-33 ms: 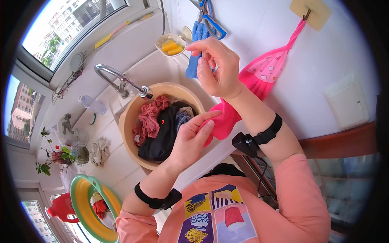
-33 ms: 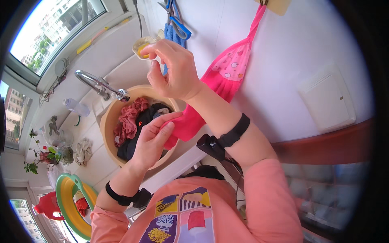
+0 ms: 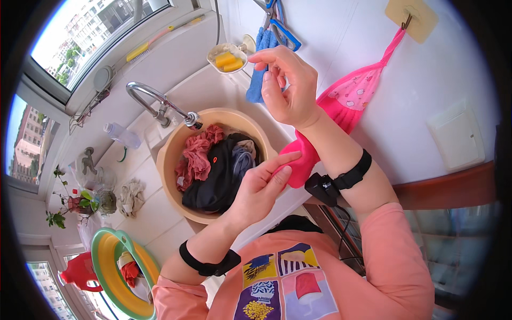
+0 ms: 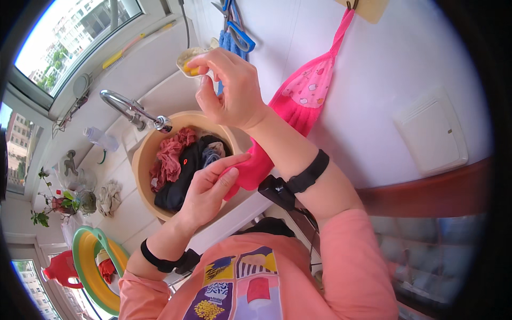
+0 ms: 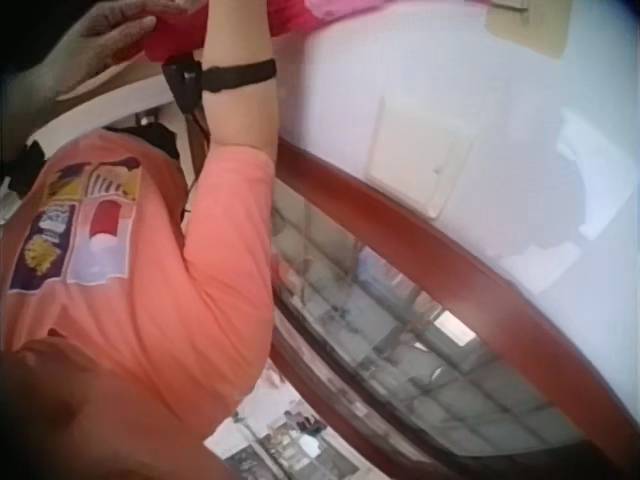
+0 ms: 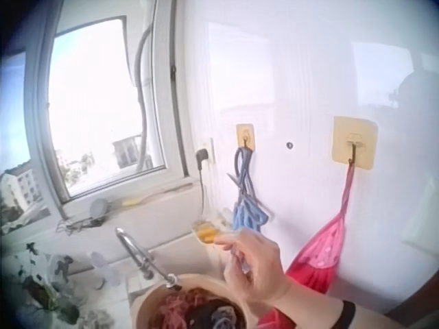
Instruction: Wash several pieces of clothing by hand in a basin at a sink.
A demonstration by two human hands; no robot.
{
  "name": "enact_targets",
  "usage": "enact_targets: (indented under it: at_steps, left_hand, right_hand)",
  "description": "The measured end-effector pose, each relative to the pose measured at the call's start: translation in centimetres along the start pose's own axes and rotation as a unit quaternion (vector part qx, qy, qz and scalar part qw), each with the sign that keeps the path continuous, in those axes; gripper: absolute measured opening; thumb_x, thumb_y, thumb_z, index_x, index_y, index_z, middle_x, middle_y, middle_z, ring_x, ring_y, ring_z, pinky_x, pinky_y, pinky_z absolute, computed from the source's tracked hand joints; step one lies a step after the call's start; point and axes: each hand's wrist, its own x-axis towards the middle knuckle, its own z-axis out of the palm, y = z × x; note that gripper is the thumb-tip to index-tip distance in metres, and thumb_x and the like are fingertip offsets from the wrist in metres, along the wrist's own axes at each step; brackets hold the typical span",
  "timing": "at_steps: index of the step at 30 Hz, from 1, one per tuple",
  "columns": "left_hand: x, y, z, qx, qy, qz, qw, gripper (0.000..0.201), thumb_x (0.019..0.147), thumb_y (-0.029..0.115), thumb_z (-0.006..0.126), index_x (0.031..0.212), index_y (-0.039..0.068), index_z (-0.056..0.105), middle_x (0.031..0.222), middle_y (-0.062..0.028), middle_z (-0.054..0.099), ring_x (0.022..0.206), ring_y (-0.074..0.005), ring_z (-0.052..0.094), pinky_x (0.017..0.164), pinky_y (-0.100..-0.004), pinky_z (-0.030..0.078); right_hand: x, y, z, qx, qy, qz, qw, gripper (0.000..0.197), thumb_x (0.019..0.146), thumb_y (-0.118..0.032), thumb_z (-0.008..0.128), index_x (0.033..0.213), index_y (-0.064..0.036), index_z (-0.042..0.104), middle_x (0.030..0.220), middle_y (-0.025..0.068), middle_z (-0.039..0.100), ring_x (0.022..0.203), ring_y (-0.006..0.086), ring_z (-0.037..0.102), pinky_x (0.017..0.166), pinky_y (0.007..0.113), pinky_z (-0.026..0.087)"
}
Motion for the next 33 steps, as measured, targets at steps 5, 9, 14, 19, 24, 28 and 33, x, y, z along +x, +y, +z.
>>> enact_targets:
  at_steps: [5,9,14,19,24,28,33]
  left_hand:
    - [-1.5,-2.6,1.6,0.23,-0.097,0.22,0.943,0.046,0.096,0.004,0.045,0.141,-0.001,0.036,0.138,-0.0267,0.043,0.132,-0.0367,0.04,0.105,-0.0444,0.038]
    - [-1.6,-3.5,2.0,0.254,-0.085,0.206,0.941,0.063,0.09,-0.007,0.041,0.149,-0.001,0.017,0.135,-0.0241,0.047,0.122,-0.0335,0.05,0.101,-0.0351,0.039]
    - [-1.5,-4.1,2.2,0.246,-0.092,0.194,0.945,0.069,0.088,-0.01,0.039,0.15,-0.001,0.009,0.134,-0.0262,0.045,0.115,-0.0355,0.053,0.097,-0.0353,0.042]
    - [-1.3,-5.8,1.2,0.28,-0.054,0.177,0.942,0.064,0.091,-0.006,0.038,0.149,-0.002,0.012,0.134,-0.0291,0.046,0.117,-0.04,0.053,0.098,-0.0363,0.043]
    - [-2.4,-3.9,-0.8,0.164,0.033,0.18,0.969,0.063,0.093,-0.009,0.033,0.15,0.0,0.009,0.145,-0.0169,0.041,0.131,-0.0199,0.042,0.104,-0.0251,0.031]
    - [-2.9,-1.3,0.2,0.237,-0.02,0.238,0.942,0.066,0.091,-0.009,0.035,0.15,0.0,0.008,0.143,-0.0223,0.042,0.132,-0.0302,0.043,0.106,-0.03,0.033]
    - [-1.7,-3.4,0.0,0.307,-0.059,0.228,0.922,0.075,0.086,-0.008,0.041,0.15,0.001,0.002,0.141,-0.0252,0.041,0.129,-0.0403,0.042,0.105,-0.042,0.038]
  right_hand:
    - [1.2,0.8,1.0,0.011,0.053,0.03,0.998,0.019,0.078,-0.006,0.053,0.094,-0.0042,0.063,0.07,0.0052,0.059,0.056,0.0147,0.055,0.051,0.025,0.043]
    - [1.6,1.0,1.0,0.016,0.071,0.032,0.997,0.017,0.079,-0.007,0.052,0.09,-0.0034,0.065,0.067,0.0046,0.06,0.053,0.0119,0.053,0.051,0.023,0.043]
    - [2.3,1.9,0.4,0.027,0.094,0.026,0.995,0.016,0.078,-0.006,0.052,0.088,-0.0028,0.065,0.065,0.004,0.06,0.054,0.0097,0.054,0.051,0.022,0.042]
    - [2.3,1.7,0.3,0.04,0.099,0.029,0.994,0.017,0.077,-0.003,0.052,0.087,-0.0018,0.066,0.065,0.0043,0.061,0.055,0.0085,0.054,0.051,0.02,0.041]
    - [2.3,2.2,0.0,0.059,0.107,0.039,0.992,0.019,0.076,-0.001,0.052,0.087,0.0002,0.067,0.068,0.0059,0.064,0.057,0.0077,0.058,0.052,0.019,0.042]
    - [2.2,2.3,0.4,0.057,0.1,0.044,0.992,0.019,0.076,-0.001,0.051,0.087,0.0003,0.067,0.067,0.0062,0.065,0.058,0.0081,0.059,0.052,0.019,0.042]
    - [2.6,2.5,1.2,0.064,0.094,0.053,0.992,0.019,0.077,-0.002,0.051,0.087,-0.0002,0.067,0.067,0.0054,0.065,0.057,0.0075,0.058,0.052,0.019,0.041]
